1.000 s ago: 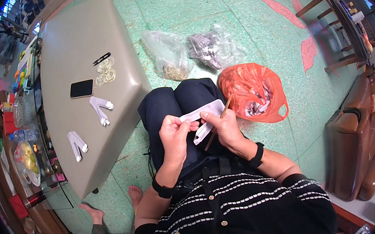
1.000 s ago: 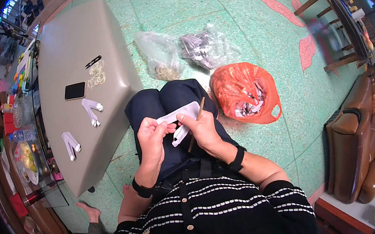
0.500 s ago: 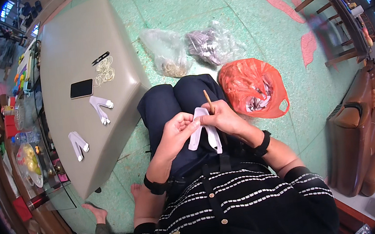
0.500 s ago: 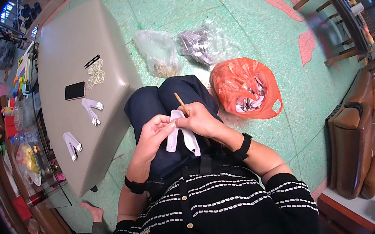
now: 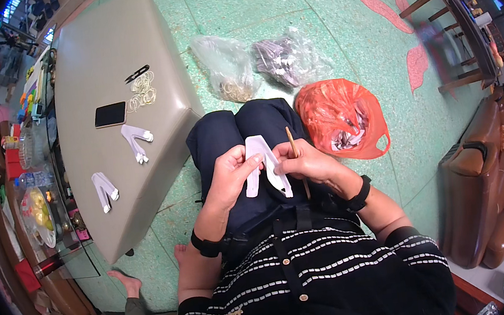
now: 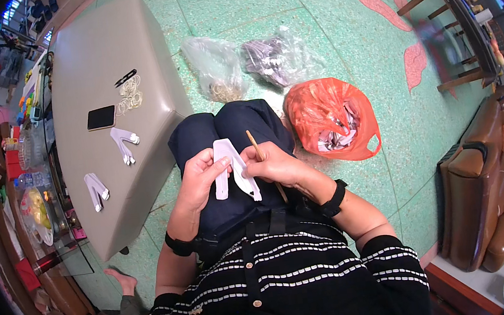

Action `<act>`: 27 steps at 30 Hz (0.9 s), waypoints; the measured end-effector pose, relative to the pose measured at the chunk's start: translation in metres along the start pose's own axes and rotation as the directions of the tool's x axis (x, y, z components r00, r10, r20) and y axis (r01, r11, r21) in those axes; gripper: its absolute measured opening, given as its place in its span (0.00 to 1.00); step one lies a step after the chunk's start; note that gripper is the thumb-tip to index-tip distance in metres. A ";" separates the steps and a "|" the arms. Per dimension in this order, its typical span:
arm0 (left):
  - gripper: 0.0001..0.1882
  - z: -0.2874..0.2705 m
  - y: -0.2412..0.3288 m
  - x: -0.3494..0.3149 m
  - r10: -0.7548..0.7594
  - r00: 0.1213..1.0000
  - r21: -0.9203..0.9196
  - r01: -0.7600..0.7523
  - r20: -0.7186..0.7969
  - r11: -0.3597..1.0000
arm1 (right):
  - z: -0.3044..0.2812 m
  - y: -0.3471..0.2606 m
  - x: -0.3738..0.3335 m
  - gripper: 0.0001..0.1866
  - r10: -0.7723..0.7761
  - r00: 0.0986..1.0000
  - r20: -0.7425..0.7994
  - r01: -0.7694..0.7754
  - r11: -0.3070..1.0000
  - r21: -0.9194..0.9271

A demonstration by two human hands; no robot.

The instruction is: The person assembles white facemasks by hand while using a thin wooden stick to thread or guide white elastic straps through the fabric, working on several masks one at a time.

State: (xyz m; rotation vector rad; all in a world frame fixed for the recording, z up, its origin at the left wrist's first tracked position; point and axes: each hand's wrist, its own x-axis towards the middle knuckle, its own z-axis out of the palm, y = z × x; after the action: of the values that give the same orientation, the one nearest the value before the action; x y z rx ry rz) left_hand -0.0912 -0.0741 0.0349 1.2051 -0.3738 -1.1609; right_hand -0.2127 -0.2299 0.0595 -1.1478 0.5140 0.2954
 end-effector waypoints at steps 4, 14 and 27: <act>0.07 0.006 0.000 -0.002 0.013 1.000 -0.022 -0.014 -0.013 1.000 | 0.006 -0.007 0.001 0.07 0.040 0.997 -0.069 -0.046 0.995 -0.090; 0.03 -0.002 0.004 -0.004 0.102 0.986 -0.046 -0.109 -0.134 0.993 | -0.016 0.001 0.002 0.10 0.271 0.924 0.269 -0.323 0.931 0.169; 0.09 -0.010 0.006 -0.012 -0.161 0.978 -0.089 0.174 0.129 0.981 | -0.016 0.009 0.011 0.07 0.179 0.963 0.203 -0.205 0.972 0.118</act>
State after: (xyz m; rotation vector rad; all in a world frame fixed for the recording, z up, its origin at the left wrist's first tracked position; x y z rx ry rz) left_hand -0.0856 -0.0593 0.0398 1.0974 -0.3059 -1.3875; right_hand -0.2118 -0.2412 0.0419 -0.9247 0.4689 0.5261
